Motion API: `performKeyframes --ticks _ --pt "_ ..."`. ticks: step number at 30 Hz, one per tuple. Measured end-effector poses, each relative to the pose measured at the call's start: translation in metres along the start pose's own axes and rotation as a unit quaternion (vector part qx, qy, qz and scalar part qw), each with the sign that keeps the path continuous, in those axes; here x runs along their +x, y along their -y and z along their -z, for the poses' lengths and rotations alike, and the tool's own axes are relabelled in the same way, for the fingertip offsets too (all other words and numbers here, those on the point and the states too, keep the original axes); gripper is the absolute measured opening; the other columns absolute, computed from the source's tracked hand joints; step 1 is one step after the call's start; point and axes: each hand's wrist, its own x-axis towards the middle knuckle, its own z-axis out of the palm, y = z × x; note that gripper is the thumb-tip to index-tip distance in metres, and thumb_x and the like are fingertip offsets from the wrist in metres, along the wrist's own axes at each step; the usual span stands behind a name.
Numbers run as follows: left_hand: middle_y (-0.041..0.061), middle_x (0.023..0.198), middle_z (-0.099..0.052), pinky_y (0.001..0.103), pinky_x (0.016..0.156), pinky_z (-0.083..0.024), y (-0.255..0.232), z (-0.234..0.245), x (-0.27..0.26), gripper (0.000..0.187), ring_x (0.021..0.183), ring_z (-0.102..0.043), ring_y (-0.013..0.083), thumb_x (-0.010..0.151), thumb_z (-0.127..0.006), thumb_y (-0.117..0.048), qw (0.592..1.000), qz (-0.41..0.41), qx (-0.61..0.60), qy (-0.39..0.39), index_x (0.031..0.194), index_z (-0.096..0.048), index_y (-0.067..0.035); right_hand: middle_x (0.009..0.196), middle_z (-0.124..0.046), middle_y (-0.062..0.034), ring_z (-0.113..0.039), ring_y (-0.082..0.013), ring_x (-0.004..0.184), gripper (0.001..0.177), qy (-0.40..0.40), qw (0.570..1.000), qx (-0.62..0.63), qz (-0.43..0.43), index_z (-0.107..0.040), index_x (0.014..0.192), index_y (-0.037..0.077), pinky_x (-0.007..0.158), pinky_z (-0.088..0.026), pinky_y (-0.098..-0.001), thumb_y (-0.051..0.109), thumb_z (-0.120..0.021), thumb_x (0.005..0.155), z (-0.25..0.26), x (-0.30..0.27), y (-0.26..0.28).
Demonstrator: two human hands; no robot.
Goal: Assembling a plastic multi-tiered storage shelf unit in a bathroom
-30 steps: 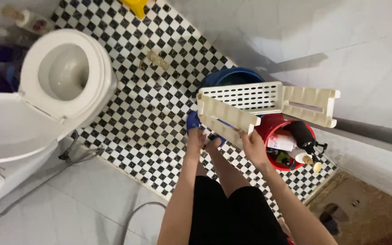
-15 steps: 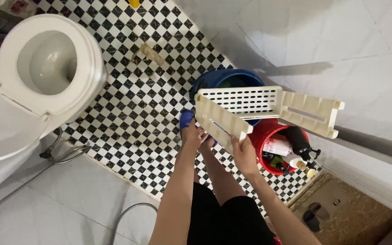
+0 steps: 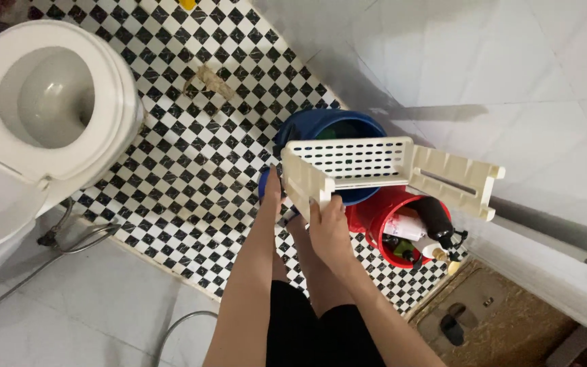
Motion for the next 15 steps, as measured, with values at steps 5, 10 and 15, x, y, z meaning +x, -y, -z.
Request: performKeyframes --ticks 5,10,15 --pt "0.002 0.153 -0.053 0.054 0.110 -0.042 -0.014 -0.013 -0.012 0.080 0.138 -0.048 0.0232 0.091 -0.033 -0.077 0.999 0.000 -0.027 0.028 0.150 -0.051 -0.026 0.078 -0.057 -0.0218 -0.063 -0.0330 0.063 0.027 -0.060 0.980 0.161 -0.099 -0.049 0.103 -0.007 0.053 -0.051 -0.0380 0.019 -0.054 0.100 -0.016 -0.003 -0.013" --pt "-0.002 0.154 -0.053 0.054 0.110 -0.042 -0.016 -0.018 -0.009 0.081 0.138 -0.050 0.0229 0.088 -0.034 -0.078 0.999 0.011 -0.022 0.031 0.151 -0.049 -0.029 0.074 -0.061 -0.0269 -0.067 -0.0385 0.061 0.035 0.000 0.883 0.382 -0.272 -0.046 0.093 -0.009 0.049 -0.051 -0.0450 0.023 -0.057 0.104 0.036 0.003 -0.007" --pt "0.006 0.153 -0.054 0.052 0.113 -0.043 -0.038 -0.026 -0.036 0.086 0.137 -0.053 0.0275 0.090 -0.044 -0.081 0.998 0.033 -0.024 0.039 0.152 -0.052 -0.021 0.071 -0.064 -0.0300 -0.070 -0.0441 0.062 0.033 -0.020 0.882 0.366 -0.296 -0.045 0.095 -0.008 0.049 -0.053 -0.0475 0.021 -0.059 0.102 0.021 -0.008 -0.009"
